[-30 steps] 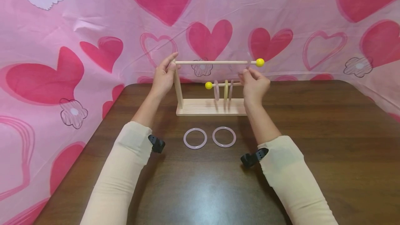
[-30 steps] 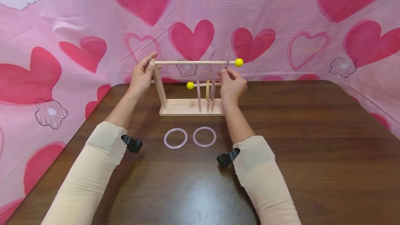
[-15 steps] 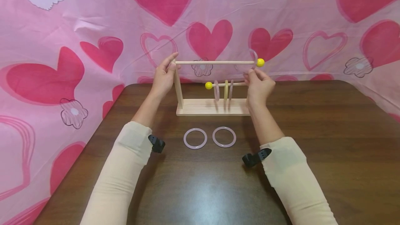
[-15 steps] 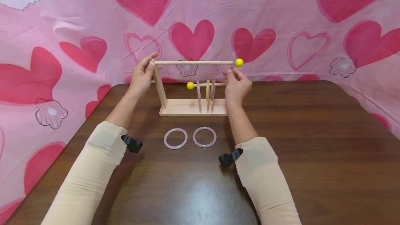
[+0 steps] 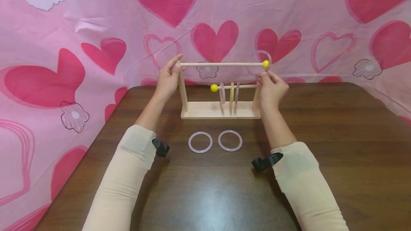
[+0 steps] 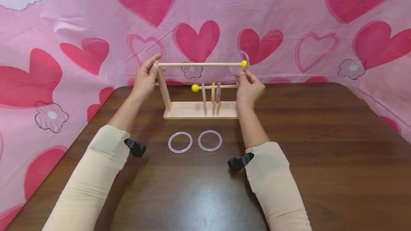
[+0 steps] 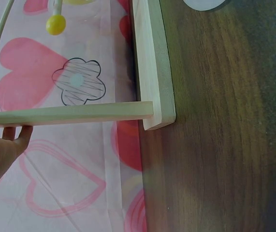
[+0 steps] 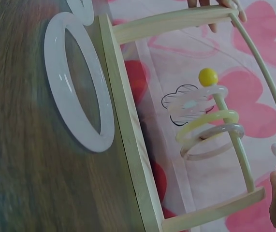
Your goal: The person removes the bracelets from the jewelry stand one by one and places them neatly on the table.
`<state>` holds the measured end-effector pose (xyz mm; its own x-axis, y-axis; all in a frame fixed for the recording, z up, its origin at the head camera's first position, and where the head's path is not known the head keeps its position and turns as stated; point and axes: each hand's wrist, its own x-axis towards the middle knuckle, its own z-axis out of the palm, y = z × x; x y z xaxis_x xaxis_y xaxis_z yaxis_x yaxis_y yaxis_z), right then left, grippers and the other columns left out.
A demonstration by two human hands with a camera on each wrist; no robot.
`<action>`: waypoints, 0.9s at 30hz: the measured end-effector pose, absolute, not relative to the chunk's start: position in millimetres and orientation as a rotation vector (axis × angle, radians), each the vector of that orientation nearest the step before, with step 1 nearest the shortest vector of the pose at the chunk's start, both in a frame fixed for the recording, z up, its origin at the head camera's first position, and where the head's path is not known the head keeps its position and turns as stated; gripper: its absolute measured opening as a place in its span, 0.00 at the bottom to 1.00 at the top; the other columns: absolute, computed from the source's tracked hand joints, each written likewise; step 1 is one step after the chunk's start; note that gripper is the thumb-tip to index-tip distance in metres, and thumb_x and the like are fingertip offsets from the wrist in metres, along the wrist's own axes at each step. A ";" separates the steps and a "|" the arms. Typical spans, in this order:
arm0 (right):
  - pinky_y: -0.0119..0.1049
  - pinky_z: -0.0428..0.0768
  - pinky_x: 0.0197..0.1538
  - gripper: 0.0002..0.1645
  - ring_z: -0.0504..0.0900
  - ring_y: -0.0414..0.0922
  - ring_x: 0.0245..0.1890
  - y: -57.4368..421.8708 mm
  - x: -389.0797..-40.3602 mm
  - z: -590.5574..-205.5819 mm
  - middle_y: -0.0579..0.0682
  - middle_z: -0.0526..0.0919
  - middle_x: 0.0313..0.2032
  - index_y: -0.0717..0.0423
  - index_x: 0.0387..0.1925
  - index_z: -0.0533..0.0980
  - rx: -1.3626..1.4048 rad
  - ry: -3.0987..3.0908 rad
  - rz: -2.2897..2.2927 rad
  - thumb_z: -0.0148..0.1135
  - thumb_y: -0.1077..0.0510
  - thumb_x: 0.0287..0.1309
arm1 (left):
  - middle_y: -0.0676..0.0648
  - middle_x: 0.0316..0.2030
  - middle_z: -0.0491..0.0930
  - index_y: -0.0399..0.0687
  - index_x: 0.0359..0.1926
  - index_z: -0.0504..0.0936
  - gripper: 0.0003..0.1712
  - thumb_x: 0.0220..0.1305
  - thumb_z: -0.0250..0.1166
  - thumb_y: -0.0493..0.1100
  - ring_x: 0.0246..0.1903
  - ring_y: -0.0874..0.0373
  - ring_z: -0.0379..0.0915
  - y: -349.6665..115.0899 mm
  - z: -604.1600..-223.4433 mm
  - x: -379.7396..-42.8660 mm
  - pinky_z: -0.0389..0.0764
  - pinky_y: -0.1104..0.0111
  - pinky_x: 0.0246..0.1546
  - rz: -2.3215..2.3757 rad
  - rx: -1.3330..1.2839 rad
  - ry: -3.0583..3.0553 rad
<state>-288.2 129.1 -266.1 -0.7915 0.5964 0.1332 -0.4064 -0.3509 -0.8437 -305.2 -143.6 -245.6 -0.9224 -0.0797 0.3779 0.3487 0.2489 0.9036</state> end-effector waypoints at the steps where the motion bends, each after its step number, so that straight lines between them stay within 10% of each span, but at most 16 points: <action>1: 0.30 0.81 0.29 0.09 0.82 0.42 0.21 130.1 -287.8 -266.1 0.53 0.82 0.19 0.70 0.36 0.81 -0.267 -1.265 2.160 0.59 0.70 0.51 | 0.37 0.46 0.79 0.56 0.62 0.70 0.21 0.70 0.48 0.40 0.49 0.53 0.73 -143.6 -245.5 -305.1 0.72 0.64 0.50 -1.716 -0.248 -2.180; 27: 0.34 0.81 0.30 0.10 0.83 0.42 0.20 156.9 -287.0 -264.5 0.54 0.82 0.19 0.70 0.38 0.80 -0.330 -1.190 2.260 0.60 0.70 0.53 | 0.34 0.48 0.77 0.54 0.62 0.70 0.21 0.71 0.48 0.39 0.49 0.51 0.73 -143.0 -245.3 -304.7 0.72 0.62 0.51 -1.726 -0.270 -2.164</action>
<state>-287.0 156.9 -264.5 -0.8136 0.5800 0.0403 -0.3615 -0.4504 -0.8164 -304.7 -143.0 -245.3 -0.9176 -0.0722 0.3910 0.3651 0.2363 0.9005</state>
